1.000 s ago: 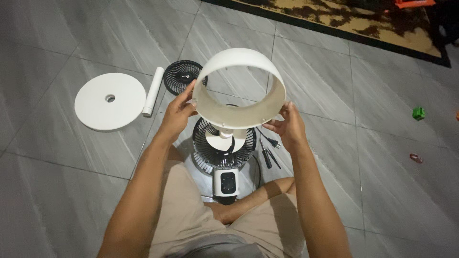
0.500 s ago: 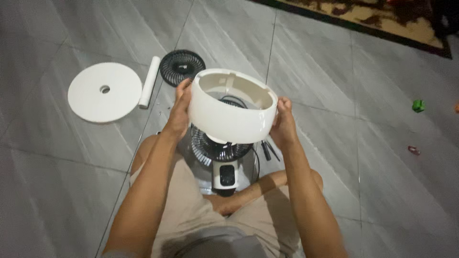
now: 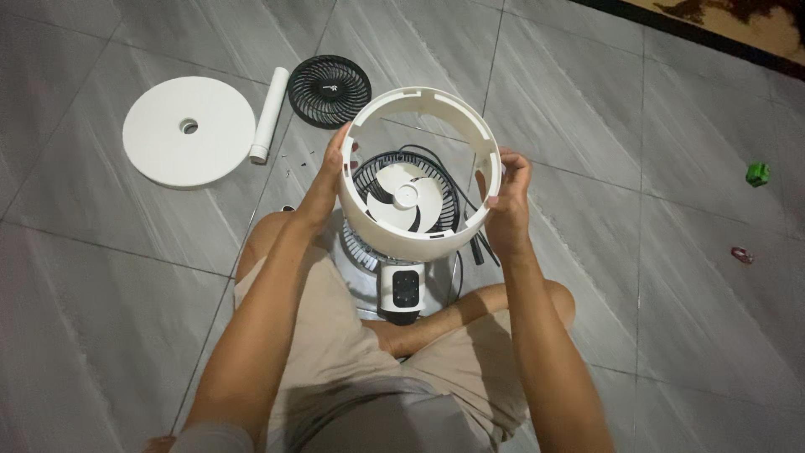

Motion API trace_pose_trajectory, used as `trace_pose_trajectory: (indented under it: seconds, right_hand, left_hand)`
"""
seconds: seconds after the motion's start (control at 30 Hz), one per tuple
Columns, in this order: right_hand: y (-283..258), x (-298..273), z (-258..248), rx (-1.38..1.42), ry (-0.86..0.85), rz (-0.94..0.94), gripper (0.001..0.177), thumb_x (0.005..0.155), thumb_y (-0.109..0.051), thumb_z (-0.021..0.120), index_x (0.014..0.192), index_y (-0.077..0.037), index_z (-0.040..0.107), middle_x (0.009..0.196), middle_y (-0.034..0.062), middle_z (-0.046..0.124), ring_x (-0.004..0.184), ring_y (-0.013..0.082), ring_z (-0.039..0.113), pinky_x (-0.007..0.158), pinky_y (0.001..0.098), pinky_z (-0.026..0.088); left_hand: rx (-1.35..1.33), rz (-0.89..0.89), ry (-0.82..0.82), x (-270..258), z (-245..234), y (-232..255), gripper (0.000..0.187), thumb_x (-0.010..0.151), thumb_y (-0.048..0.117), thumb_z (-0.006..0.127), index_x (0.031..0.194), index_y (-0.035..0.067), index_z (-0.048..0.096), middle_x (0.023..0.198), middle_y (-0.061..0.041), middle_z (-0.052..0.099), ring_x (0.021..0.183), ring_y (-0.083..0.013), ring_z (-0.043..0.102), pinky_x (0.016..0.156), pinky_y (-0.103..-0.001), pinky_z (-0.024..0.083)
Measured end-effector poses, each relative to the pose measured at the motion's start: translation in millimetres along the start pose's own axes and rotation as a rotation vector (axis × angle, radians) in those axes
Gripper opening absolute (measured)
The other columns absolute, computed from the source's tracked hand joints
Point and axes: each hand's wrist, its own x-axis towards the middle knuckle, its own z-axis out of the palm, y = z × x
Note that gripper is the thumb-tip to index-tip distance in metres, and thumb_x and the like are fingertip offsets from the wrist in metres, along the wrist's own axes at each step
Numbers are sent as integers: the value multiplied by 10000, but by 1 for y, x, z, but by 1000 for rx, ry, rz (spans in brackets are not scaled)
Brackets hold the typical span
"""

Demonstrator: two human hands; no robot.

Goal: The person sits on the floor and reassembles a disassembled electric fan. They use a screwdriver to secure the motor housing, then attach the fan blade, front grille, and outer casing.

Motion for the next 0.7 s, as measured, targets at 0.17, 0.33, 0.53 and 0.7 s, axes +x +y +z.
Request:
trace_pose_trajectory:
  seconds: [0.17,0.33,0.53,0.7]
  right_hand:
    - [-1,-5,2,-10,-5,-5,880,590,-278,814,1345,-213,367,1456,22,366,1515,242,319,1331,476,224]
    - [-5,-8,1,-25,-25,-48,925,550,-245,845,1343,-229,368,1487,21,359,1532,250,303,1352,490,219]
    - [-10,-8,-3,-111,3,-49,988,492,-254,839,1363,-250,374,1461,35,387,1528,254,343,1347,477,238]
    - [-14,-7,-2,31,-35,-81,905,572,-264,894,1337,-229,412,1500,22,365,1539,260,322,1377,498,221]
  left_hand:
    - [-18,126,-36,-5,-3,4,1097,870,947,370,1649,184,250,1675,-129,290,1475,-288,353,1200,-493,344]
    - [28,61,1,-12,1,18,1114,779,952,376,1623,239,237,1486,-159,473,1290,-297,511,1003,-473,464]
    - [16,85,-43,-15,-1,25,1094,822,935,391,1650,241,218,1452,-140,497,1253,-266,522,1018,-451,461]
    - [-13,90,-55,-14,2,26,1102,821,923,417,1659,243,194,1423,-136,514,1229,-246,519,1002,-427,454]
